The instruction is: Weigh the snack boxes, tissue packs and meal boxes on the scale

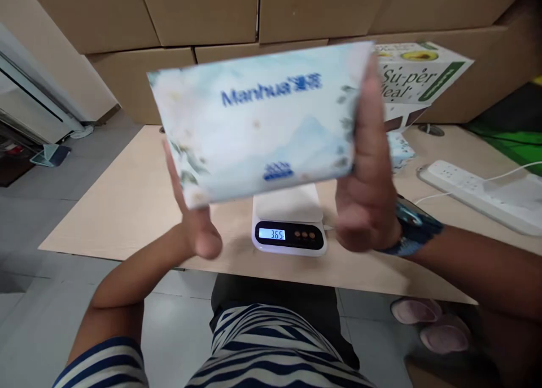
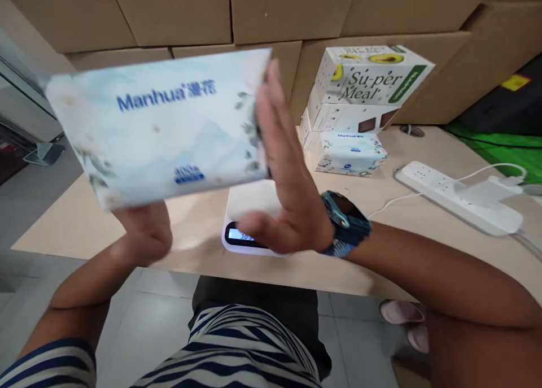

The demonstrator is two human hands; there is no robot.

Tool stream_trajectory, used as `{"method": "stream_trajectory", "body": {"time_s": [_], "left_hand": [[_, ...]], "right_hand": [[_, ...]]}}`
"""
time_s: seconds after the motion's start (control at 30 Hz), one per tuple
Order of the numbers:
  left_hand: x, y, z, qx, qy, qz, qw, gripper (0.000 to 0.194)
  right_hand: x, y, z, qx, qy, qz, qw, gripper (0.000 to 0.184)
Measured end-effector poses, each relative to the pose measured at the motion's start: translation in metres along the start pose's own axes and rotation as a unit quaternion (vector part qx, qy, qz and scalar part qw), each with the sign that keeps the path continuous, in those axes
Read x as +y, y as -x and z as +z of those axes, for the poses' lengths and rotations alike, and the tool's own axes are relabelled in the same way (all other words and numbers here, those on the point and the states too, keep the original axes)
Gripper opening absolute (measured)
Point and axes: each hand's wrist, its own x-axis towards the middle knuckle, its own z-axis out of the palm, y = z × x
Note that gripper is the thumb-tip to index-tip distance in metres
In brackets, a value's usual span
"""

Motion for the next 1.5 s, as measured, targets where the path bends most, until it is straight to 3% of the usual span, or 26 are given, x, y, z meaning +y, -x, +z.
{"method": "stream_trajectory", "body": {"time_s": [0.07,0.13,0.23,0.33,0.4,0.5,0.63,0.8,1.0,1.2,1.5], "left_hand": [[0.0,-0.009,-0.027,0.048,-0.007,0.032,0.998,0.114],[-0.007,-0.008,-0.051,0.038,-0.015,-0.074,0.996,0.107],[-0.031,0.007,-0.076,0.032,-0.011,-0.256,0.966,0.112],[-0.054,0.019,-0.09,0.024,-0.012,-0.291,0.956,0.094],[-0.062,0.02,-0.095,-0.007,-0.035,-0.287,0.957,0.084],[-0.072,0.01,-0.093,-0.023,-0.077,-0.288,0.954,0.091],[-0.093,-0.011,-0.073,-0.017,-0.076,-0.276,0.958,0.088],[-0.112,-0.028,-0.054,-0.016,-0.065,-0.234,0.97,0.066],[-0.103,-0.024,-0.078,-0.055,-0.135,-0.168,0.975,0.061],[-0.1,-0.028,-0.097,-0.143,-0.226,-0.094,0.959,0.054],[-0.118,-0.034,-0.11,-0.139,-0.298,-0.009,0.944,0.048]], "right_hand": [[0.008,-0.021,0.013,-0.014,-0.026,-0.037,0.999,0.084],[0.023,-0.033,0.039,-0.115,-0.002,-0.012,0.993,0.078],[0.05,-0.041,0.086,-0.234,0.064,-0.007,0.97,0.07],[0.065,-0.052,0.123,-0.286,0.078,-0.038,0.954,0.065],[0.066,-0.059,0.135,-0.281,0.073,-0.055,0.955,0.065],[0.063,-0.065,0.14,-0.26,0.067,-0.079,0.96,0.065],[0.063,-0.062,0.147,-0.296,0.074,-0.122,0.944,0.068],[0.07,-0.057,0.153,-0.305,0.131,-0.094,0.938,0.064],[0.065,-0.06,0.151,-0.313,0.16,-0.069,0.934,0.063],[0.062,-0.069,0.161,-0.316,0.166,-0.059,0.932,0.068],[0.059,-0.074,0.178,-0.309,0.158,-0.063,0.936,0.073]]}}
